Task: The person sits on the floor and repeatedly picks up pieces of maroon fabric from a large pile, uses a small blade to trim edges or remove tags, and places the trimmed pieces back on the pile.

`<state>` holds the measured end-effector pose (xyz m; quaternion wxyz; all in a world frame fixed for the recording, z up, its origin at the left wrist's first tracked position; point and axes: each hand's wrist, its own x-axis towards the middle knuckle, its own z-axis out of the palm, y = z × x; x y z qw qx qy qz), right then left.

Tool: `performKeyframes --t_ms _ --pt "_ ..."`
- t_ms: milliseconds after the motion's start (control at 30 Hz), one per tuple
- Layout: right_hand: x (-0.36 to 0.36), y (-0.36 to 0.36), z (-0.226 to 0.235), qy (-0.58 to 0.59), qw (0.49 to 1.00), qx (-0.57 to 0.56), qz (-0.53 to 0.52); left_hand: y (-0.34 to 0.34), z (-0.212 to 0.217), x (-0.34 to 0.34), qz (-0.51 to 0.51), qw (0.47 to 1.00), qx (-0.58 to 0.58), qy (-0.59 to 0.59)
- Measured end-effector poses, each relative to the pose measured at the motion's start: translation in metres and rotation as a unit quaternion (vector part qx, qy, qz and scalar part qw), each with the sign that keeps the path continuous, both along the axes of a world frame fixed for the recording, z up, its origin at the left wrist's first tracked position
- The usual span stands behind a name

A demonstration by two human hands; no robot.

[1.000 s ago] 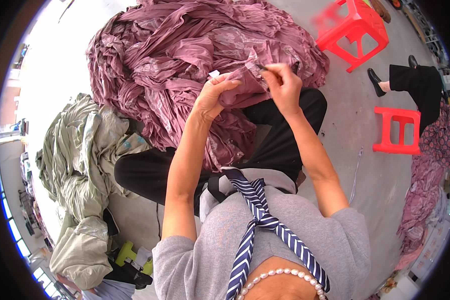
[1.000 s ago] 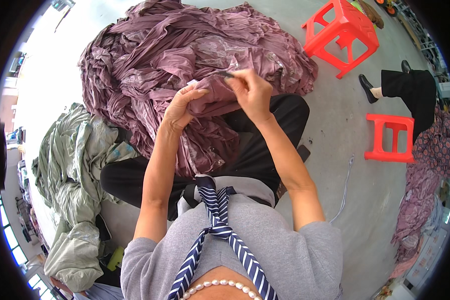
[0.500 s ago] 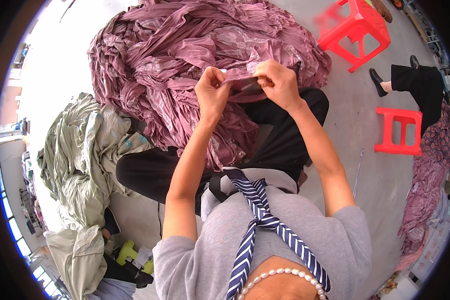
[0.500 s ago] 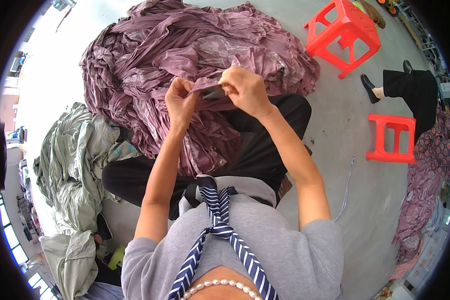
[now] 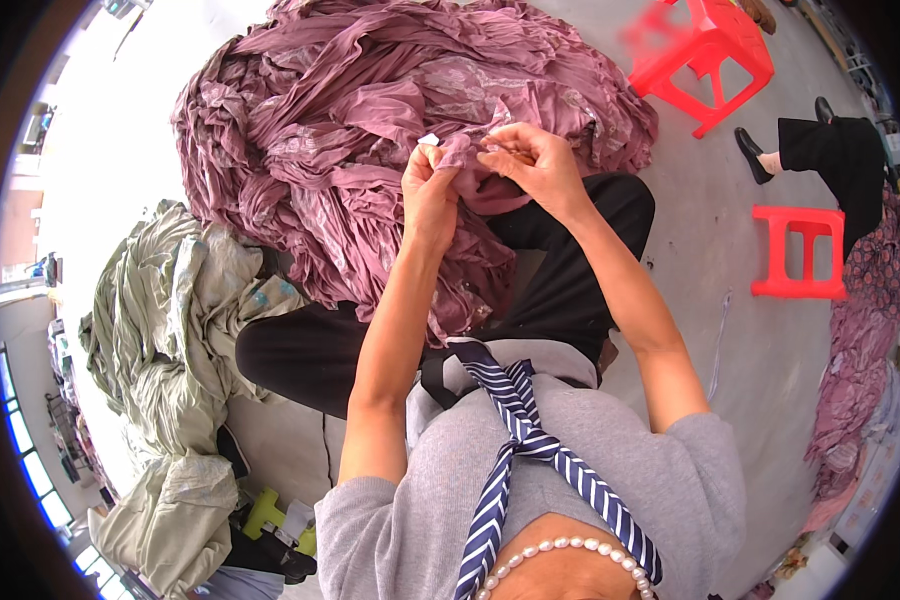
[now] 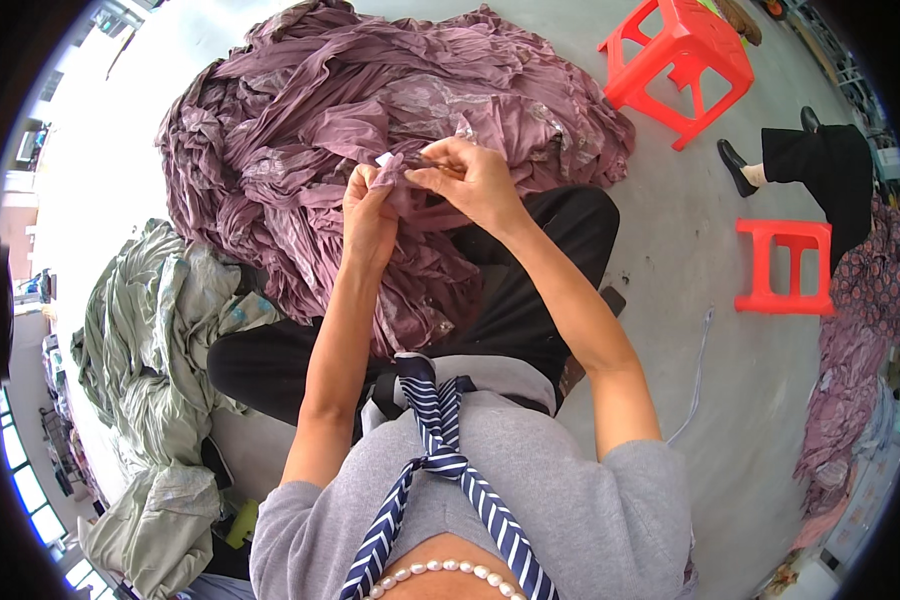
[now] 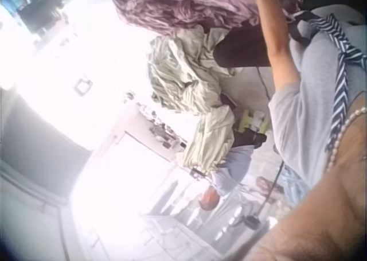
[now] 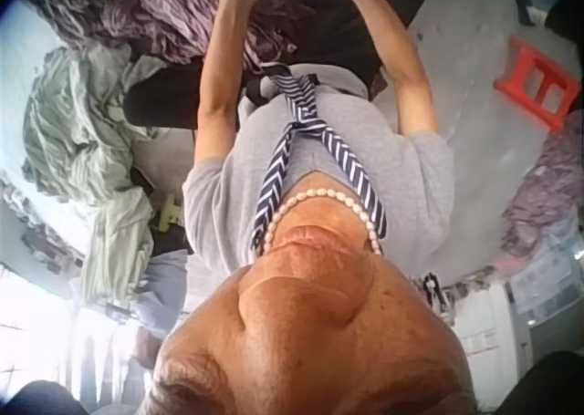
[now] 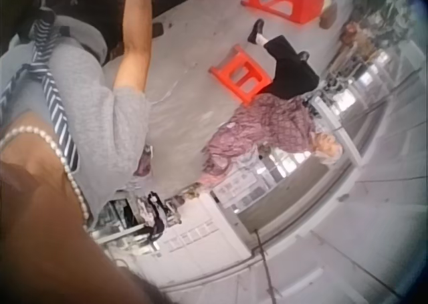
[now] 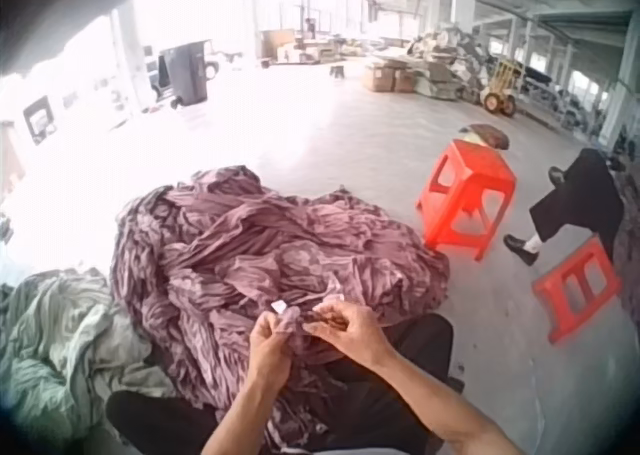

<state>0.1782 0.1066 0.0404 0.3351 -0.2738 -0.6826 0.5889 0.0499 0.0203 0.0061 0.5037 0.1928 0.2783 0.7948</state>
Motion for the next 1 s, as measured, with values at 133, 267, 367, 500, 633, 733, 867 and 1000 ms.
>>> performKeyframes --t_ms 133,267,367,500,633,733,867,1000 --pt "-0.007 -0.002 0.005 -0.032 0.999 0.012 0.023 0.001 -0.001 0.004 -0.005 1.000 0.002 -0.018" --pt "-0.004 -0.009 0.014 0.006 0.999 -0.014 0.035 0.002 -0.002 0.007 0.018 0.999 -0.028 -0.014" --pt "-0.002 -0.012 0.028 -0.007 0.992 -0.068 0.104 0.002 -0.004 0.006 0.010 0.999 -0.030 -0.017" --pt "0.003 -0.007 0.028 0.061 0.994 -0.045 0.081 0.004 -0.007 0.005 -0.015 0.996 -0.009 -0.087" --pt "0.020 -0.001 0.022 -0.063 0.989 0.134 -0.024 0.000 -0.024 -0.003 -0.051 0.990 0.048 -0.122" --pt "0.023 -0.004 0.005 -0.076 0.985 0.150 -0.037 0.001 -0.023 0.000 -0.036 0.988 0.039 -0.147" --pt "0.021 -0.011 -0.003 -0.062 0.990 0.120 -0.026 0.002 -0.010 0.002 -0.007 0.985 -0.004 -0.173" --pt "0.013 -0.015 -0.002 -0.073 0.987 0.141 -0.034 0.001 -0.013 0.002 -0.013 0.987 0.017 -0.160"
